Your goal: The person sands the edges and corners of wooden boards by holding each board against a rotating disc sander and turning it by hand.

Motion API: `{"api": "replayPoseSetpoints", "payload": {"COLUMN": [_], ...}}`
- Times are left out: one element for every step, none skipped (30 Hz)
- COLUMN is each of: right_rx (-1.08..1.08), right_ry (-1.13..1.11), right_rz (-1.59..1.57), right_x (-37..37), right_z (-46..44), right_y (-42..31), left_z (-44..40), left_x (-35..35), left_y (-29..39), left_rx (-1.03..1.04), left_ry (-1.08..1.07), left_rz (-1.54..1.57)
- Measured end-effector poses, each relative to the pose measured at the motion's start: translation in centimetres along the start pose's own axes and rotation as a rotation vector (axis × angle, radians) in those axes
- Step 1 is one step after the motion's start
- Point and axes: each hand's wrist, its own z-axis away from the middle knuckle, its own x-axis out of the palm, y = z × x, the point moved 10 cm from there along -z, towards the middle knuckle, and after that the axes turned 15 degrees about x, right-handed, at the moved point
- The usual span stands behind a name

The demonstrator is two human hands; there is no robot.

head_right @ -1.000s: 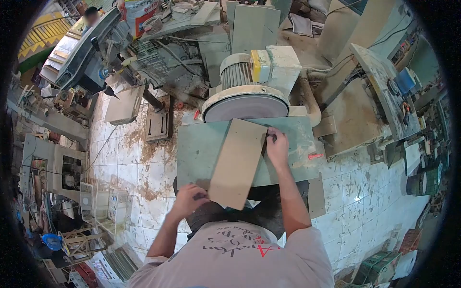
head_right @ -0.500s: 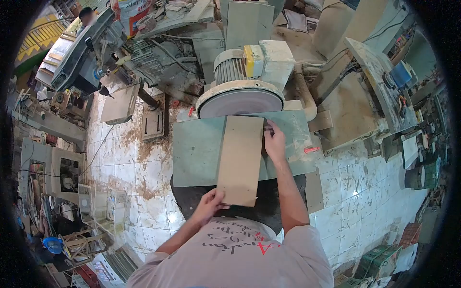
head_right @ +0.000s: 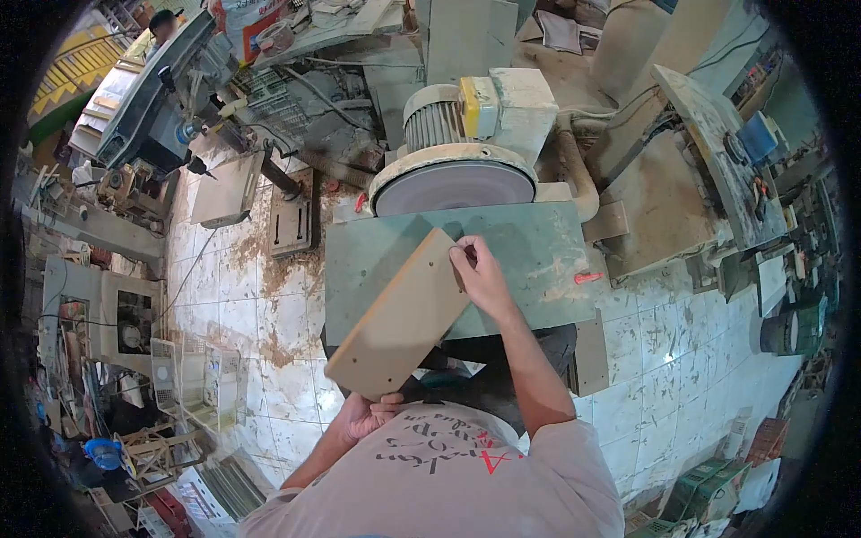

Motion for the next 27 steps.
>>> {"api": "replayPoseSetpoints", "payload": {"right_rx": [-0.023,-0.022,-0.009,0.004,0.004,-0.114,-0.231,-0.229,-0.226,-0.221,-0.22,-0.265,-0.314,-0.319,-0.23,-0.134,-0.157,-0.151,-0.19,-0.231,-0.233,-0.158,-0.085,-0.093,-0.132,-0.166,-0.163], "right_ry": [0.056,0.055,0.104,0.153,0.151,0.2,0.25,0.253,0.216,0.179,0.18,0.275,0.367,0.362,0.378,0.394,0.412,0.414,0.424,0.434,0.433,0.415,0.397,0.401,0.376,0.35,0.352], "right_rz": [-0.002,-0.002,0.062,0.127,0.127,0.289,0.452,0.453,0.406,0.358,0.36,0.387,0.414,0.418,0.328,0.237,0.279,0.28,0.32,0.359,0.356,0.244,0.133,0.132,0.174,0.218,0.218], "right_x": [0.0,0.1,0.1,-0.1,-0.2,-0.3,-0.2,-0.3,0.0,0.2,0.1,-0.8,-1.7,-2.0,-3.2,-4.2,-4.4,-4.5,-4.3,-4.1,-4.0,-4.4,-4.8,-5.1,-4.9,-4.6,-4.7], "right_z": [-0.3,-0.2,-0.1,0.0,-0.2,0.0,0.5,0.6,0.9,1.1,1.4,2.2,3.1,3.6,3.8,4.2,4.8,5.2,5.9,6.5,6.6,6.3,5.9,5.7,5.6,5.7,5.4], "right_y": [0.3,0.7,0.7,0.7,0.7,-0.4,-1.5,-1.4,-1.6,-1.6,-1.3,-1.3,-1.4,-1.1,0.2,1.7,2.0,2.1,1.6,1.2,1.4,2.6,3.5,3.3,2.8,2.4,2.5], "left_z": [0.1,0.2,0.0,-0.2,-0.3,-0.3,-0.4,-0.5,-0.5,-0.4,-0.7,-0.7,-0.5,0.4,2.3,2.9,5.1,7.6,7.8,7.7,7.5,7.3,6.6,6.0,5.8,5.5,5.2], "left_x": [1.2,1.9,2.1,1.9,1.8,1.9,1.7,2.0,2.5,2.5,0.8,-0.7,-1.2,-3.5,-4.0,-3.9,-1.5,1.4,3.0,5.3,6.9,6.3,5.5,5.7,5.8,5.8,6.0], "left_y": [0.2,0.3,0.6,0.9,1.0,1.0,1.0,1.0,0.9,1.1,2.1,3.6,3.6,7.2,11.0,11.5,14.1,15.2,14.9,14.9,14.8,15.3,15.9,16.3,16.8,17.2,17.5], "left_rx": [0.001,0.0,-0.007,-0.005,-0.015,-0.028,-0.031,-0.051,-0.071,-0.073,0.015,0.106,0.11,0.401,0.695,0.694,0.991,1.292,1.285,1.3,1.322,1.328,1.319,1.309,1.31,1.296,1.28], "left_ry": [0.023,0.047,-0.001,-0.003,-0.012,-0.018,-0.016,-0.062,-0.108,-0.106,-0.01,0.085,0.081,0.276,0.477,0.479,0.467,0.441,0.445,0.405,0.362,0.36,0.332,0.3,0.292,0.304,0.319], "left_rz": [0.055,0.108,0.155,0.153,0.177,0.201,0.202,0.237,0.273,0.275,-0.031,-0.334,-0.329,-0.677,-1.021,-1.019,-1.221,-1.417,-1.42,-1.418,-1.413,-1.414,-1.431,-1.448,-1.449,-1.477,-1.503]}}
